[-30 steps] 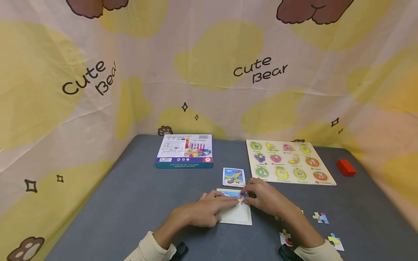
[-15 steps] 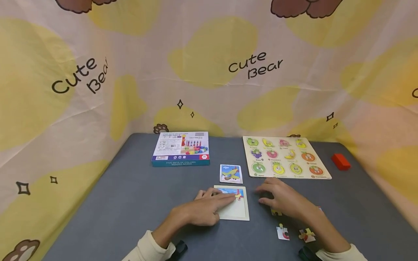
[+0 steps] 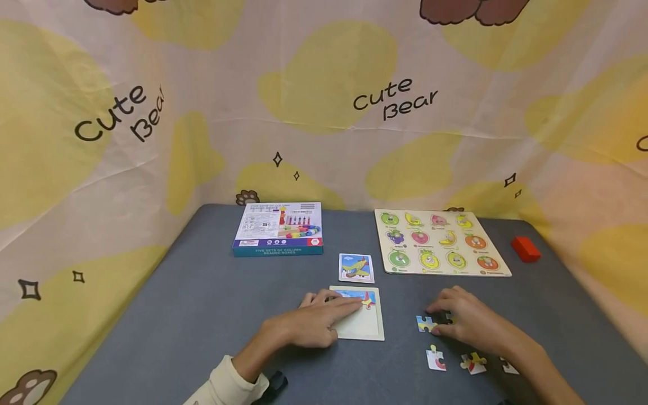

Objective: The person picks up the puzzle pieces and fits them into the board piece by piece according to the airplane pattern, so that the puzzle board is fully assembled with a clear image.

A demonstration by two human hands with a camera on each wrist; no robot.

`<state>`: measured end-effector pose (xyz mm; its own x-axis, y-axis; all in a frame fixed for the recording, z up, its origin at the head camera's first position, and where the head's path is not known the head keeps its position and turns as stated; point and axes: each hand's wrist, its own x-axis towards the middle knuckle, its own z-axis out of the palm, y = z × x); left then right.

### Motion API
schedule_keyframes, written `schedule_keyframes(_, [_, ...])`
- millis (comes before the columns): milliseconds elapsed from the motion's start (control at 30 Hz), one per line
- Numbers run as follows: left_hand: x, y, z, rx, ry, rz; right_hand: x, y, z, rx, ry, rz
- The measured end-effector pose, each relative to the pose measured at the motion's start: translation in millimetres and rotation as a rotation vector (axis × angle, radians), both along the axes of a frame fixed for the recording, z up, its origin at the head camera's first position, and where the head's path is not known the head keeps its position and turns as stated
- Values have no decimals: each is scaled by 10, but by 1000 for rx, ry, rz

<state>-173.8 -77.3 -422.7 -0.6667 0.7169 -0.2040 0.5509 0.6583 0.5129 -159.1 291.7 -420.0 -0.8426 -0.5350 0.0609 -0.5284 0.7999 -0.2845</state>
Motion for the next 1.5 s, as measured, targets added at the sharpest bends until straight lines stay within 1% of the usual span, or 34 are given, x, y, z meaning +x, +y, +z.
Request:
schedule_keyframes(233, [-30,-20,9,37,1,20,24,-4,-11,-23,-8,6])
schedule_keyframes(400, [-73,-68,38,62,50,53,19,-18,-7,-52,-10,15])
schedule_keyframes(500, [-104,-102,57,64,60,75,15,-31,-1,-61,-14,14])
schedule_keyframes(633, [-137,-150,74,58,37,94,17,-52,9,-61,-12,6])
schedule_keyframes(833, [-178,-208,63,44,-6,108,6,-120,37,-48,-2,-2])
schedule_keyframes(933, [-193,-225,61,45,-20,112,-12,-201,66,-43,3,-11])
schedule_keyframes(1067, [-199,-237,62,45,-24,115,-47,-361,110,-39,12,-3])
schedule_keyframes(1200, [-194,-241,57,44,-18,114,-88,-544,127,-50,30,52])
schedule_keyframes(1300, [-191,-239,55,42,-12,112,-125,-681,111,-56,51,102])
schedule_keyframes(1500, [-190,-235,62,43,-7,112,-196,-937,76,-66,72,167])
